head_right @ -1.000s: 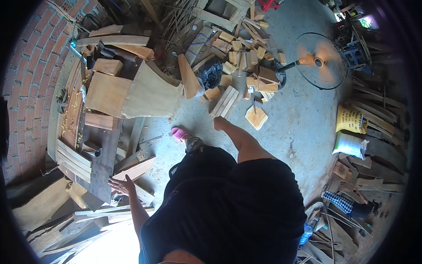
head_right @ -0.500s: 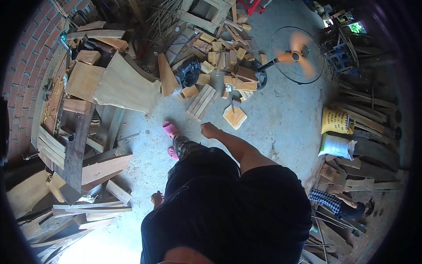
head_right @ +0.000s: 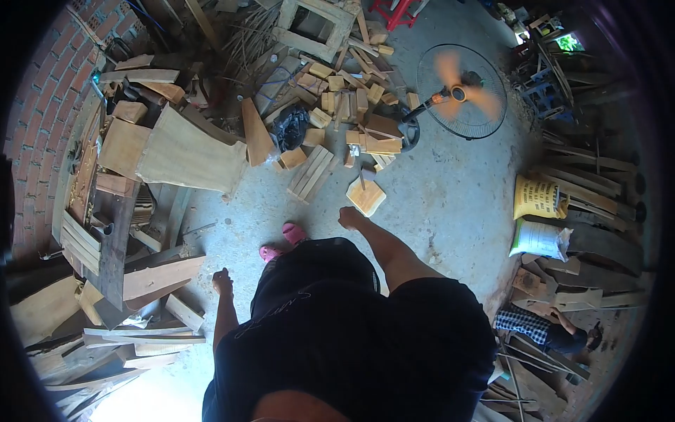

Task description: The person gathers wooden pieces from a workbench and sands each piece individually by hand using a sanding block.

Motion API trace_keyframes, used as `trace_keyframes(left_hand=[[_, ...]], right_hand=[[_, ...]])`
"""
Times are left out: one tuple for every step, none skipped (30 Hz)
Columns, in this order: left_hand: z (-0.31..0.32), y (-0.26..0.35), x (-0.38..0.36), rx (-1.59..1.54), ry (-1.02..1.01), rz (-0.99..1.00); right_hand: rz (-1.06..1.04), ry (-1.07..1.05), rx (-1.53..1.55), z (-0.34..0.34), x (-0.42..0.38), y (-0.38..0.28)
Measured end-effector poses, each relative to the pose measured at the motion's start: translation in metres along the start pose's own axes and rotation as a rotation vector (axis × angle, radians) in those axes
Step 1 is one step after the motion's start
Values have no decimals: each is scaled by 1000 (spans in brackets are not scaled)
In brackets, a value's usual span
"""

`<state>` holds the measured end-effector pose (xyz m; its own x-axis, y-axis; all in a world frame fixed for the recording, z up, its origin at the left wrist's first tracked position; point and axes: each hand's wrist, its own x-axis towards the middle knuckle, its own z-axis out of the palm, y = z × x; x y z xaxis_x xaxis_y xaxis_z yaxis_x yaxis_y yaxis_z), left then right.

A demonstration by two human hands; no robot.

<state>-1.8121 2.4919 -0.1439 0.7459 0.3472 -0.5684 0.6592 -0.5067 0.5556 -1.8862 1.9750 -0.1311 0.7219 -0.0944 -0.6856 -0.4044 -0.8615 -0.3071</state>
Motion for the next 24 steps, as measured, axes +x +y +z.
trace_keyframes(left_hand=[[6,14,4,-64,-35,45],[12,25,9,-130,-68,93],[16,35,11,-153,-67,142],[15,49,8,-163,-52,139],[11,66,-3,-153,-93,128],[7,80,-12,-153,-117,111],[5,81,-11,-106,-135,129],[1,75,-6,-66,-136,133],[-2,64,1,-81,-133,168],[-10,54,5,-94,-124,200],[-25,47,5,18,-74,344],[-38,42,7,144,-37,485],[-51,43,10,118,25,446],[-63,47,14,59,62,284],[-76,49,17,-1,84,133],[-91,48,22,-25,109,126],[-106,47,28,-46,117,148],[-122,46,36,-64,121,173],[-135,44,46,-69,150,194],[-148,41,58,-87,162,199],[-161,39,68,-99,236,284],[-174,39,78,-107,308,369],[-189,40,90,-98,305,355],[-205,44,98,-109,310,355]], right_hand=[[-4,14,13,-1,3,2],[-9,30,25,-6,6,0],[6,-50,-8,-13,10,-2],[-8,-48,-18,-16,15,-2],[8,-105,-25,-18,19,-2],[9,-165,-45,-23,28,-6],[-2,-118,-17,-25,35,-10],[-33,-82,3,-26,41,-14],[-86,-61,-6,-27,52,-21],[-143,-46,-12,-27,65,-29],[-142,-60,84,-27,78,-41],[-172,-42,86,-30,88,-57],[-178,-74,150,-41,89,-82],[-200,-124,171,-53,88,-110],[-289,-122,115,-58,95,-138],[-372,-114,64,-61,104,-162],[-392,-111,45,-61,115,-189],[-460,-116,44,-60,127,-219],[-528,-119,43,-59,139,-251],[-557,-138,60,-59,145,-288],[-583,-158,77,-61,145,-329],[-666,-140,89,-70,133,-379],[-748,-124,103,-79,119,-432],[-852,-55,106,-83,114,-479]])
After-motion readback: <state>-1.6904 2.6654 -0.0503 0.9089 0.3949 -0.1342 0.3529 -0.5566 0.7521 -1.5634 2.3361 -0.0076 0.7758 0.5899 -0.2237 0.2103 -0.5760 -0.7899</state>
